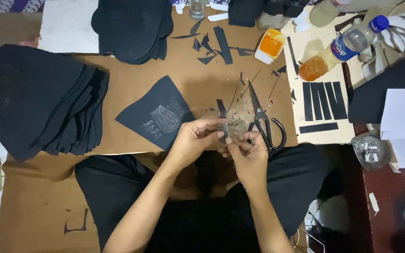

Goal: Cutting thin strips of black leather and arranging them on a larger leather component.

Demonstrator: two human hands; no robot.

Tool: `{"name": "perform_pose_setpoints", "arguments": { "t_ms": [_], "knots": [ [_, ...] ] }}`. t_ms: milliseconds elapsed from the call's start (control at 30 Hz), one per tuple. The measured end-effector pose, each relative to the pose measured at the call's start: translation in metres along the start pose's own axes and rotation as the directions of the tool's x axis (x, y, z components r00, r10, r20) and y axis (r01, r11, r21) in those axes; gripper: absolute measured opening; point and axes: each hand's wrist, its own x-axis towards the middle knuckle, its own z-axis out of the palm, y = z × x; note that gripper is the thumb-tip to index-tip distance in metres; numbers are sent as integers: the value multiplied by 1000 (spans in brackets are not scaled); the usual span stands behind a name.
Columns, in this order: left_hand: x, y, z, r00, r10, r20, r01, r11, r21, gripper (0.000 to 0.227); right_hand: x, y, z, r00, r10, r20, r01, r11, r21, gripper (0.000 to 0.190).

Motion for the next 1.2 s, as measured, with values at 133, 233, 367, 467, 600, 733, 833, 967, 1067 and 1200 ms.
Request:
{"name": "perform_pose_setpoints", "arguments": {
  "t_ms": [133,233,367,467,600,733,833,967,1067,1200],
  "knots": [
    [4,-11,2,1000,-3,-24,3,1000,13,34,2,5,-5,1000,12,13,-11,1000,-5,33],
    [8,-17,-3,999,-16,-33,16,1000,-8,34,4,2,-15,998,63,22,-62,997,-56,34],
    [14,-22,-18,999,-43,-32,42,998,-46,48,29,0,-48,991,-111,-80,47,824,-564,36],
    [16,-7,-23,999,-45,-12,45,999,-25,48,63,34,-77,979,-202,-34,82,541,-837,45],
    [26,-16,-27,1000,-15,4,15,998,-57,52,81,58,-86,991,-124,59,104,405,-908,44],
    [30,-9,-29,998,-35,47,37,998,-53,57,95,83,-94,991,-97,93,114,240,-964,48],
    [36,-19,-30,999,-2,50,5,998,-58,56,76,35,-81,997,54,55,17,549,-836,60],
    [37,-22,-31,998,18,67,-15,999,-40,58,53,84,-86,993,117,19,-85,810,-581,42],
    [37,-16,-29,995,4,100,0,999,-36,60,0,73,-64,986,131,100,-77,902,-425,43],
    [31,-10,-34,972,90,216,-95,995,13,52,-61,88,-49,887,321,331,-279,945,-169,19]
  ]
}}
